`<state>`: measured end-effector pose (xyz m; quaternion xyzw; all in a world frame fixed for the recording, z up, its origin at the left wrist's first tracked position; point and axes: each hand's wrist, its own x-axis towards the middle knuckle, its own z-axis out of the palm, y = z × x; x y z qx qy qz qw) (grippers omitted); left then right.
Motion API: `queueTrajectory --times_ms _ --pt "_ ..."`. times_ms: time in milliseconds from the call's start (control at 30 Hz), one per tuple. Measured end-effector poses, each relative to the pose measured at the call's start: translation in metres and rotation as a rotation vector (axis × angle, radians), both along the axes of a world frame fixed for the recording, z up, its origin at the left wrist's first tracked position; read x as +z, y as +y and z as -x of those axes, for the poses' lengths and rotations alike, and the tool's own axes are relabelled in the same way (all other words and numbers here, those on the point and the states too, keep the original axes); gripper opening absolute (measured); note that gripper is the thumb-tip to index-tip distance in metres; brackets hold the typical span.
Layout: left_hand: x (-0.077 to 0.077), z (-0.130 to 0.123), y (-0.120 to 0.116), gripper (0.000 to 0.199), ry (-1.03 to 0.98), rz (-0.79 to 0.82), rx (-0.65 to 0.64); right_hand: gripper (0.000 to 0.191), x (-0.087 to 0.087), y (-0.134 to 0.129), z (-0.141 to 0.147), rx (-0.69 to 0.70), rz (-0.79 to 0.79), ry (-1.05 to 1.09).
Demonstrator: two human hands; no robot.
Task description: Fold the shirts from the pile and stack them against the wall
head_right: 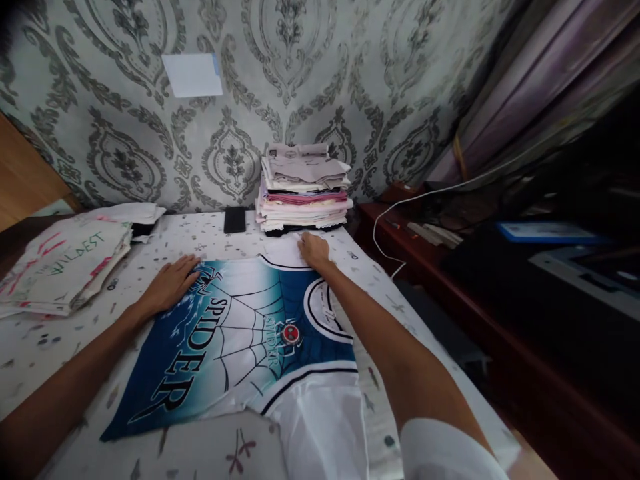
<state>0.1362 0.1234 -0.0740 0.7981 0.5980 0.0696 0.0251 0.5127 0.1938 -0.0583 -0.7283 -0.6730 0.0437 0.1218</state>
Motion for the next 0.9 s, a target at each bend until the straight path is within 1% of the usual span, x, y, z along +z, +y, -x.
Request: queueTrajectory --times_ms 67,133,200,233,300,333,367,433,500,533,600,633,700,767,800,900 --pt "0.002 0.002 0.001 0.059 -0.027 -0.004 0.029 0.03 0.002 -0.002 -0.001 0.0 0.005 0.022" --pt "0.006 0.004 -0.004 0.06 -0.082 -0.044 0.052 0.04 0.003 -0.01 -0.005 -0.008 0.014 0.05" --pt "0.012 0.006 -0.015 0.058 -0.158 -0.106 0.041 0.048 0.002 -0.027 -0.013 -0.011 -0.011 0.077" --pt "0.016 0.006 -0.025 0.056 -0.197 -0.127 0.018 0.049 0.002 -0.042 -0.019 0.011 -0.056 0.096" --pt "0.03 0.003 -0.052 0.05 -0.261 -0.1 -0.061 0.047 0.005 -0.083 -0.029 0.138 -0.2 0.168" --pt "0.038 0.001 -0.068 0.047 -0.283 -0.053 -0.097 0.045 0.009 -0.109 -0.034 0.228 -0.251 0.214" --pt "0.046 -0.003 -0.086 0.043 -0.295 0.021 -0.135 0.044 0.014 -0.137 -0.037 0.305 -0.256 0.255" --pt "0.06 -0.013 -0.122 0.039 -0.32 0.176 -0.24 0.04 0.027 -0.196 -0.04 0.443 -0.177 0.307" --pt "0.066 -0.026 -0.152 0.035 -0.32 0.317 -0.382 0.034 0.038 -0.249 -0.043 0.52 -0.039 0.331" --pt "0.066 -0.033 -0.164 0.033 -0.312 0.367 -0.449 0.032 0.043 -0.271 -0.044 0.543 0.016 0.319" --pt "0.06 -0.047 -0.18 0.029 -0.294 0.398 -0.55 0.036 0.047 -0.309 -0.047 0.58 0.091 0.254" --pt "0.056 -0.054 -0.184 0.029 -0.286 0.38 -0.578 0.041 0.048 -0.323 -0.047 0.602 0.106 0.221" --pt "0.046 -0.065 -0.188 0.028 -0.265 0.311 -0.61 0.054 0.044 -0.346 -0.045 0.644 0.089 0.167" --pt "0.039 -0.073 -0.189 0.026 -0.238 0.252 -0.629 0.058 0.034 -0.362 -0.038 0.655 0.015 0.121" --pt "0.036 -0.076 -0.189 0.024 -0.227 0.235 -0.634 0.055 0.027 -0.367 -0.034 0.646 -0.038 0.097" --pt "0.032 -0.082 -0.188 0.02 -0.218 0.205 -0.631 0.032 0.007 -0.374 -0.023 0.623 -0.197 0.076"
